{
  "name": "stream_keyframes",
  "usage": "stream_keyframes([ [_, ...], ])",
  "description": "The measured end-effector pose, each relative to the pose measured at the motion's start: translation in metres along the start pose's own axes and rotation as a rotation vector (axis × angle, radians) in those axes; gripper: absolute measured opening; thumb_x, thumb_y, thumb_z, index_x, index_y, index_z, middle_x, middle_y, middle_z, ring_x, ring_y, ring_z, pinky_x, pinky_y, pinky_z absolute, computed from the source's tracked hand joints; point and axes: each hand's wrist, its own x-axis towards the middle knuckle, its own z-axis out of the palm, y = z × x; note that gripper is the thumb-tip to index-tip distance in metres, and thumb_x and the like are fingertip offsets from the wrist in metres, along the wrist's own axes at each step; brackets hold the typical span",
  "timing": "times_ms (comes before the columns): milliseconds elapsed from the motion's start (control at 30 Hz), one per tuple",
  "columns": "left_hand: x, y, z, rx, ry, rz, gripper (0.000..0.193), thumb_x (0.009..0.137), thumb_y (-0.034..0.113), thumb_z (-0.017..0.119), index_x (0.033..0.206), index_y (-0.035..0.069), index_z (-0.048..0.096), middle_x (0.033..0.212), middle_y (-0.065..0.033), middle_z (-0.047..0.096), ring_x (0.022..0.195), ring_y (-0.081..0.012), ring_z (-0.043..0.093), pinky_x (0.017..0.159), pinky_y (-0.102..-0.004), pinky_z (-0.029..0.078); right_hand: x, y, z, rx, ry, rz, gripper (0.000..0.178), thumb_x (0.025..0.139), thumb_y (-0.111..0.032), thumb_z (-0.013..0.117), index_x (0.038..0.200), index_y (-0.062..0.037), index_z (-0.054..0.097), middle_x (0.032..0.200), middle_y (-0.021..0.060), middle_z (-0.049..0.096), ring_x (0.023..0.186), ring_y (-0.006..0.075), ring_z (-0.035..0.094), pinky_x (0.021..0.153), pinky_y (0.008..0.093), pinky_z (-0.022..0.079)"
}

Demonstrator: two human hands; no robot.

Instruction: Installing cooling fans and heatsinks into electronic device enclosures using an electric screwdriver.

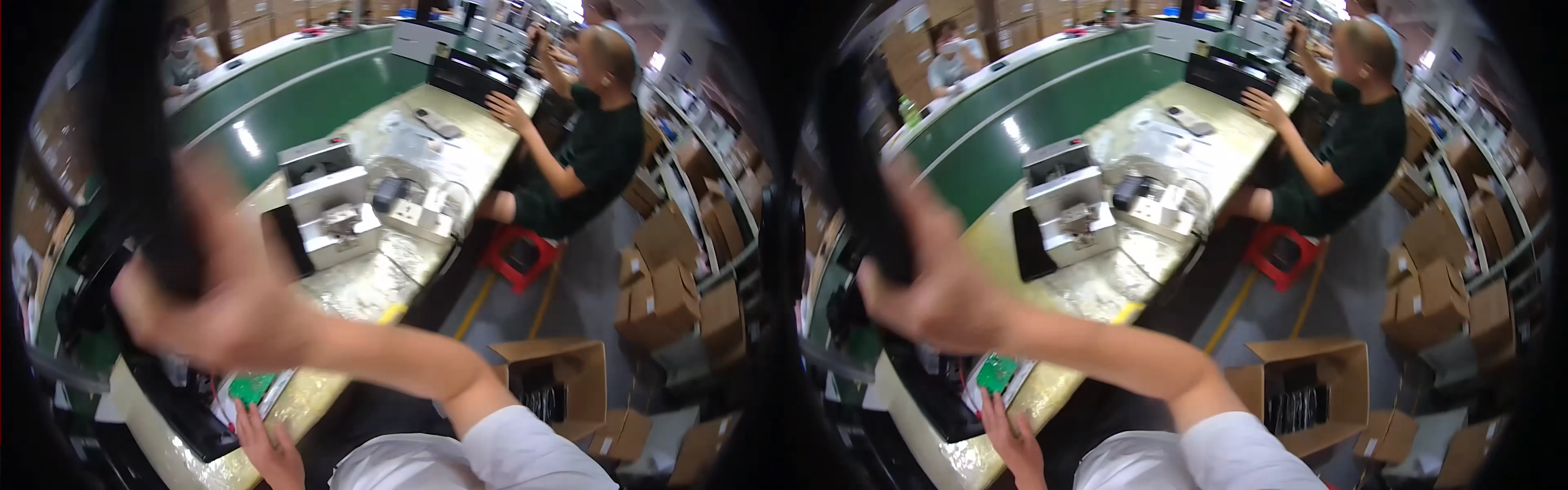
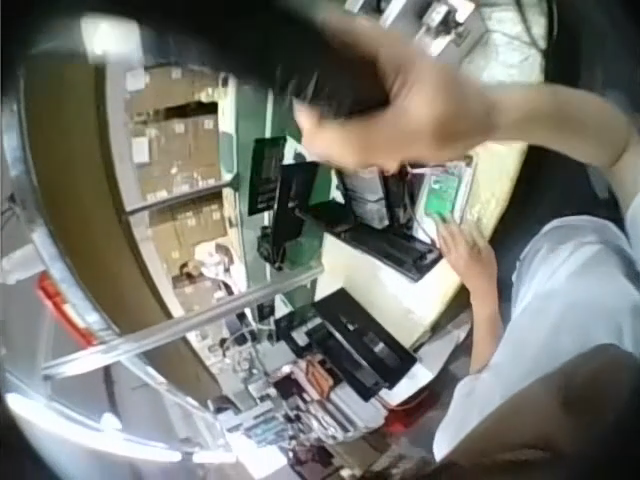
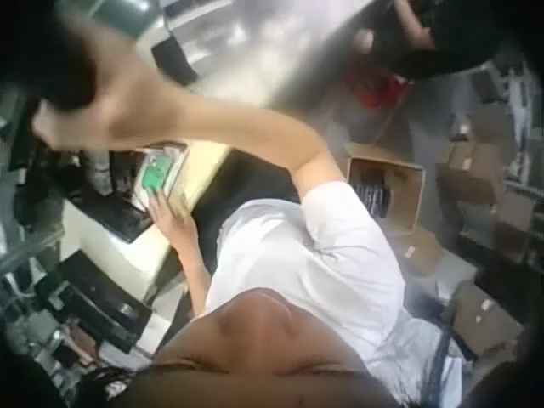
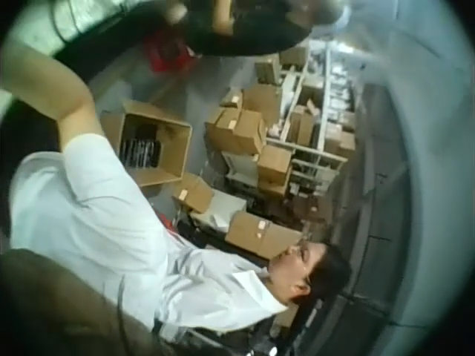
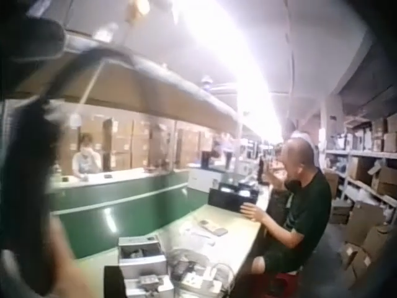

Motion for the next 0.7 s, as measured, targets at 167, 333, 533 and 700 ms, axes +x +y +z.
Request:
stream_keyframes([
  [167, -0.016, 0.022, 0.012, -0.075, 0.037, -0.067, 0.038, 0.093, 0.004, 0.056, 0.129, -0.008, 0.058, 0.148, -0.0256, 0.048, 0.132, -0.0460, 0.047, 0.113, -0.0494, 0.033, 0.078, 0.000, -0.136, 0.210, -0.192, 0.200, 0.042, 0.100, -0.016, 0.052, 0.135, -0.0001, 0.037, 0.068, 0.0025, 0.052, 0.048, 0.0124, 0.050, 0.045, 0.0282, 0.045],
  [333, -0.016, 0.015, 0.021, -0.155, 0.063, -0.045, 0.042, 0.085, 0.003, 0.065, 0.125, -0.009, 0.058, 0.136, -0.0297, 0.055, 0.123, -0.0468, 0.054, 0.106, -0.0512, 0.041, 0.072, 0.039, -0.168, 0.140, -0.242, 0.180, 0.079, 0.094, -0.002, 0.056, 0.159, -0.0067, 0.011, 0.070, 0.0024, 0.052, 0.047, 0.0098, 0.048, 0.045, 0.0267, 0.044],
  [533, -0.020, 0.031, 0.022, -0.110, 0.081, -0.026, 0.045, 0.082, 0.000, 0.064, 0.126, -0.007, 0.059, 0.141, -0.0268, 0.053, 0.124, -0.0476, 0.053, 0.105, -0.0519, 0.042, 0.059, 0.072, -0.179, 0.226, -0.373, 0.358, 0.077, 0.087, 0.007, 0.058, 0.155, -0.0021, 0.023, 0.072, 0.0033, 0.057, 0.050, 0.0102, 0.052, 0.046, 0.0254, 0.043],
  [700, -0.019, 0.029, 0.023, -0.121, 0.085, -0.015, 0.044, 0.081, 0.000, 0.066, 0.124, -0.006, 0.060, 0.140, -0.0274, 0.053, 0.124, -0.0479, 0.052, 0.105, -0.0521, 0.042, 0.061, 0.073, -0.177, 0.173, -0.401, 0.349, 0.079, 0.090, 0.000, 0.059, 0.157, -0.0055, 0.016, 0.068, 0.0035, 0.051, 0.047, 0.0103, 0.050, 0.043, 0.0266, 0.043],
])
